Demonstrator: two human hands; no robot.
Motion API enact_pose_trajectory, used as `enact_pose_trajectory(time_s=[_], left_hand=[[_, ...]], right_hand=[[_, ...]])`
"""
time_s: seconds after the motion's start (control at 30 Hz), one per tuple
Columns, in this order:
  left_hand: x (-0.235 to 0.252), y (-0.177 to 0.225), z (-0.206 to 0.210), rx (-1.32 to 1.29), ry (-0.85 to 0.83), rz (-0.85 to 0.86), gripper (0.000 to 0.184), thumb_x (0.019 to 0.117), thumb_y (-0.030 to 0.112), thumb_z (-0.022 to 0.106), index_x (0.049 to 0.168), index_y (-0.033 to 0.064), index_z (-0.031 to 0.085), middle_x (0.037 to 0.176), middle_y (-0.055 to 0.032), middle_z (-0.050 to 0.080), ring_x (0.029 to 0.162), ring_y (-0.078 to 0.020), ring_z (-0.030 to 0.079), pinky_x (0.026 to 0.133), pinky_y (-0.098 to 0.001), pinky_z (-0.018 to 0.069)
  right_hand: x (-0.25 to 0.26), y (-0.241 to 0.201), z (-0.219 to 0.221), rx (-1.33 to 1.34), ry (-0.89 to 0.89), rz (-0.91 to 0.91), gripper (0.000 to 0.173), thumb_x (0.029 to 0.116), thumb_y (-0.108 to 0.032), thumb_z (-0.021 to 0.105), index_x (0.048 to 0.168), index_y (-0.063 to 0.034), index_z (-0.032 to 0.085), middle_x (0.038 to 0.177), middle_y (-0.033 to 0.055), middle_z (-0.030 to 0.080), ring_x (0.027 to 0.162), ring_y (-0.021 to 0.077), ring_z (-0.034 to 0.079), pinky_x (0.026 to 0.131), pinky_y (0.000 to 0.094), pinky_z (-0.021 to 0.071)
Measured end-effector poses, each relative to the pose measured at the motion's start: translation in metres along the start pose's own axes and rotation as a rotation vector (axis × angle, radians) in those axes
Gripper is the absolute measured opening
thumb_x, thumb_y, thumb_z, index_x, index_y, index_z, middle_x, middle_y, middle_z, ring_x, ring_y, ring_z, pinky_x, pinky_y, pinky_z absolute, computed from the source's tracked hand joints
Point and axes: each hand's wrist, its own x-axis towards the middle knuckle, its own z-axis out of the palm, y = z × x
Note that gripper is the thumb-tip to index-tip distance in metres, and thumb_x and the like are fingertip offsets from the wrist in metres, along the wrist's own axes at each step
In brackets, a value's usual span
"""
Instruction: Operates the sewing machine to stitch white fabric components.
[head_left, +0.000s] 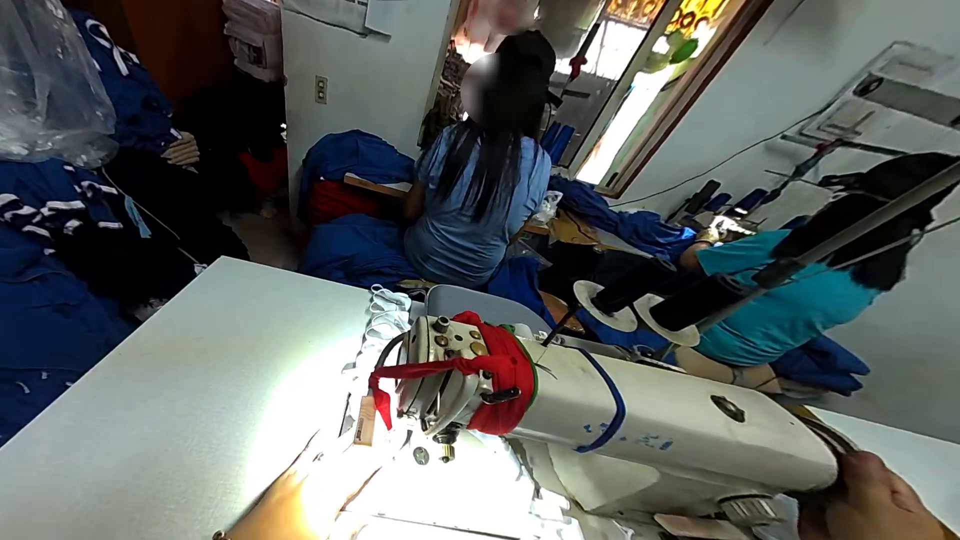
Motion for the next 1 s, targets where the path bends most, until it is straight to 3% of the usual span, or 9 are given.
enact_pose_trajectory(time_s=[0.17,0.3,0.4,0.5,0.6,0.7,0.8,0.87,1.0], left_hand=[[0.004,-0.014,0.000,-0.035,-0.031,0.041,0.047,0.1002,0.044,0.048,0.143,0.0266,0.058,0.139,0.0033,0.064,0.139,-0.0209,0.051,0.120,-0.0596,0.0260],[0.008,-0.024,-0.005,-0.048,-0.125,0.050,0.050,0.1004,0.049,0.046,0.145,0.0289,0.057,0.139,0.0049,0.064,0.141,-0.0228,0.049,0.120,-0.0582,0.0264],[0.012,-0.027,-0.010,-0.090,-0.192,0.038,0.052,0.0999,0.052,0.047,0.146,0.0292,0.056,0.142,0.0039,0.062,0.146,-0.0248,0.043,0.122,-0.0590,0.0225],[0.015,-0.033,-0.012,-0.081,-0.254,0.039,0.053,0.0981,0.054,0.048,0.147,0.0326,0.054,0.144,0.0039,0.061,0.149,-0.0243,0.039,0.123,-0.0588,0.0185],[0.017,-0.036,-0.015,-0.087,-0.318,0.050,0.057,0.0969,0.057,0.049,0.148,0.0306,0.054,0.145,-0.0001,0.060,0.149,-0.0257,0.038,0.124,-0.0597,0.0119],[0.018,-0.036,-0.017,-0.108,-0.323,0.049,0.055,0.0966,0.054,0.051,0.147,0.0312,0.056,0.147,0.0008,0.059,0.152,-0.0258,0.033,0.124,-0.0616,0.0101],[0.015,-0.038,-0.011,-0.069,-0.255,0.061,0.052,0.0980,0.057,0.046,0.143,0.0342,0.059,0.142,0.0037,0.062,0.151,-0.0240,0.034,0.126,-0.0556,0.0115],[0.015,-0.038,-0.009,-0.037,-0.247,0.064,0.054,0.0986,0.058,0.043,0.145,0.0348,0.057,0.145,0.0038,0.060,0.153,-0.0241,0.032,0.126,-0.0554,0.0097],[0.015,-0.035,-0.009,-0.029,-0.287,0.038,0.056,0.0971,0.056,0.046,0.149,0.0349,0.053,0.150,0.0017,0.056,0.153,-0.0263,0.030,0.125,-0.0597,0.0068]], right_hand=[[-0.023,0.006,0.005,0.188,0.017,0.012,0.045,0.1122,-0.024,0.022,0.144,0.0052,0.035,0.128,0.0048,0.059,0.116,0.0053,0.061,0.102,0.0291,0.0511],[-0.029,0.011,0.002,0.322,-0.002,0.039,0.039,0.1118,-0.023,0.024,0.140,0.0001,0.038,0.120,-0.0001,0.064,0.111,0.0067,0.064,0.099,0.0302,0.0542],[-0.023,0.011,-0.009,0.403,-0.023,0.135,0.032,0.1115,-0.022,0.026,0.124,-0.0058,0.051,0.103,-0.0023,0.071,0.099,0.0085,0.069,0.091,0.0325,0.0582],[0.018,0.005,-0.032,0.077,-0.140,0.179,0.029,0.1062,-0.023,0.034,0.116,-0.0052,0.054,0.098,-0.0028,0.067,0.093,0.0081,0.066,0.087,0.0358,0.0574],[0.033,-0.040,-0.005,-0.337,-0.166,0.245,0.048,0.1077,-0.045,0.042,0.118,-0.0025,0.062,0.097,-0.0024,0.068,0.087,0.0033,0.066,0.082,0.0321,0.0578],[0.034,-0.040,0.009,-0.518,-0.121,0.227,0.048,0.1059,-0.042,0.049,0.110,0.0029,0.064,0.093,0.0061,0.064,0.080,0.0075,0.061,0.078,0.0360,0.0542],[0.016,-0.015,0.006,-0.365,0.036,0.102,0.048,0.1076,-0.037,0.043,0.120,0.0058,0.062,0.108,0.0094,0.066,0.095,0.0067,0.063,0.089,0.0331,0.0544],[-0.010,-0.007,0.012,-0.168,0.123,0.044,0.052,0.1110,-0.032,0.030,0.137,0.0101,0.046,0.125,0.0128,0.059,0.110,0.0060,0.060,0.099,0.0294,0.0502],[-0.029,0.002,0.014,0.068,0.130,0.039,0.050,0.1126,-0.031,0.024,0.147,0.0050,0.034,0.131,0.0069,0.057,0.114,0.0046,0.060,0.100,0.0282,0.0508]])
